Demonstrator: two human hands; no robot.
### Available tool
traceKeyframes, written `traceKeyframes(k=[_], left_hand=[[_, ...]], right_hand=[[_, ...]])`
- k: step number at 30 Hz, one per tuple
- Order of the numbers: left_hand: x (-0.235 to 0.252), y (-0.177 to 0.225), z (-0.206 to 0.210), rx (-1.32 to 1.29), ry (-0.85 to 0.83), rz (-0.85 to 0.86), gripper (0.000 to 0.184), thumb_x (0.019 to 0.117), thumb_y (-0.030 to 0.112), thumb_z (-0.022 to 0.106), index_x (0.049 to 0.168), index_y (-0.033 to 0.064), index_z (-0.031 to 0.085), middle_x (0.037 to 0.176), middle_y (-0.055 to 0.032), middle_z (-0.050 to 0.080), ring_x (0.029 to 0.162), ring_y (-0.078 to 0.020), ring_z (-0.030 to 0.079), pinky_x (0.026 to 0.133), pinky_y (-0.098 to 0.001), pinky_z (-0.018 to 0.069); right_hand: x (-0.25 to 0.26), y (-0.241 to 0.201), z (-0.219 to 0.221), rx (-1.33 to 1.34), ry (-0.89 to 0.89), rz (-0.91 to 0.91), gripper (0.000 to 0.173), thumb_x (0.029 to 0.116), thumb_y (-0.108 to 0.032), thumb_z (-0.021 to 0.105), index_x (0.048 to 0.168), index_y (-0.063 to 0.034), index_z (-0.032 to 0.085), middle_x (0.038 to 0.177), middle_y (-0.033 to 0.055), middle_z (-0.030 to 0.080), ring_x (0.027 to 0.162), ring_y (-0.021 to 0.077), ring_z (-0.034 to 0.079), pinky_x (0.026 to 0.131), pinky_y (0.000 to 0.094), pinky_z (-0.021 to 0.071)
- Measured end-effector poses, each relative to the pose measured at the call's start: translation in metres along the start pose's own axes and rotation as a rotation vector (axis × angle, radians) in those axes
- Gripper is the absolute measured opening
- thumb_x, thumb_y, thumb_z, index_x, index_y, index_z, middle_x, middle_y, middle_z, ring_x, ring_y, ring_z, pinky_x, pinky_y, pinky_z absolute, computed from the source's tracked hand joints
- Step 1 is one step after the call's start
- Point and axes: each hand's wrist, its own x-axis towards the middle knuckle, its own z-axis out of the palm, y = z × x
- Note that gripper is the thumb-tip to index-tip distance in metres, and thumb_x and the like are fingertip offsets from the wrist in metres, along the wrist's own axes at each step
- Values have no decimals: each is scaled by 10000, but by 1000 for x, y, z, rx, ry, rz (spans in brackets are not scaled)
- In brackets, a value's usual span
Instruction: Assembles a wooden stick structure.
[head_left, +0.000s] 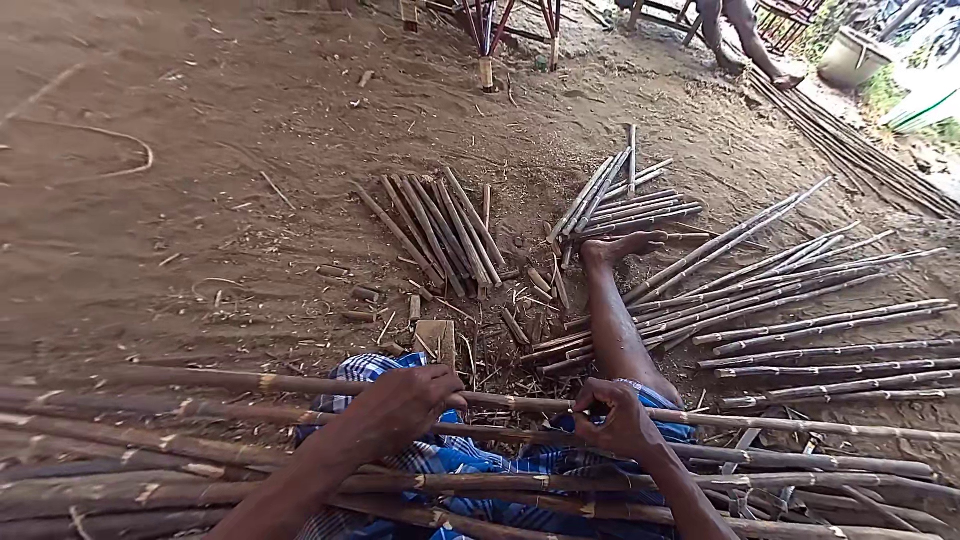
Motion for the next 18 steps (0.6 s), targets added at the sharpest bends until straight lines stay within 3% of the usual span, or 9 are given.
traceKeyframes(k=[2, 4, 6, 7, 8, 10, 14, 16, 18], left_hand=[[2, 0, -3, -8, -49, -45, 377, 1064, 452, 452, 962, 218, 729, 838, 56, 672, 763, -123, 680, 659, -368, 582], [5, 3, -2, -11, -59, -68, 384, 1053, 496, 432, 944, 230, 687, 780, 64, 649, 691, -118, 658, 592, -372, 552], [9, 8, -9, -25, -116, -83, 460, 960, 654, 537, 1101, 238, 675, 955, 63, 670, 772, -104, 675, 639, -361, 586], [10, 11, -11, -37, -154, -81, 446, 922, 614, 642, 1134, 222, 645, 1036, 41, 637, 803, -113, 669, 653, -358, 596], [11, 13, -11, -55, -165, -64, 365, 913, 480, 726, 1124, 198, 633, 1069, 13, 616, 805, -133, 668, 649, -365, 604], [11, 17, -9, -63, -121, -8, 214, 919, 294, 756, 1055, 158, 661, 1028, -18, 622, 754, -154, 665, 623, -366, 605], [14, 34, -12, 77, -123, 37, 313, 1035, 442, 557, 988, 167, 700, 853, 2, 641, 687, -159, 658, 573, -358, 562], [15, 42, -16, 83, -117, 20, 283, 1017, 430, 597, 1058, 174, 711, 910, -1, 643, 748, -154, 670, 604, -347, 580], [16, 44, -25, 70, -181, -27, 275, 945, 376, 726, 1139, 189, 672, 1050, -15, 599, 770, -152, 664, 603, -351, 600]], right_hand=[[0, 1, 0, 5, -5, -6, 37, 803, -115, 735, 817, -117, 701, 791, -46, 694, 674, 16, 638, 605, 209, 562], [0, 2, -5, 92, 17, 16, 28, 814, -101, 729, 830, -110, 708, 802, -32, 702, 653, 33, 632, 576, 218, 549], [1, 0, -9, 210, 78, 84, 47, 823, -106, 731, 866, -120, 716, 828, -12, 698, 626, 64, 607, 540, 231, 520], [2, -3, -8, 245, 99, 104, 61, 823, -111, 734, 880, -124, 718, 837, -5, 695, 621, 75, 601, 533, 237, 515], [4, -7, -3, 260, 101, 107, 66, 825, -107, 735, 888, -121, 717, 835, 1, 696, 619, 85, 603, 530, 247, 515], [8, -20, 14, 248, 59, 57, 58, 841, -94, 721, 899, -98, 714, 842, 4, 706, 674, 97, 655, 586, 275, 580], [20, -41, 51, 127, 48, -103, 52, 846, -85, 721, 895, -70, 715, 841, 2, 718, 721, 59, 676, 650, 250, 602], [25, -45, 56, 81, 71, -134, 42, 830, -91, 717, 869, -90, 703, 803, -18, 693, 685, 37, 642, 611, 224, 571], [28, -46, 57, 79, 67, -131, 41, 823, -97, 719, 861, -98, 704, 786, -26, 691, 665, 31, 634, 592, 220, 561]])
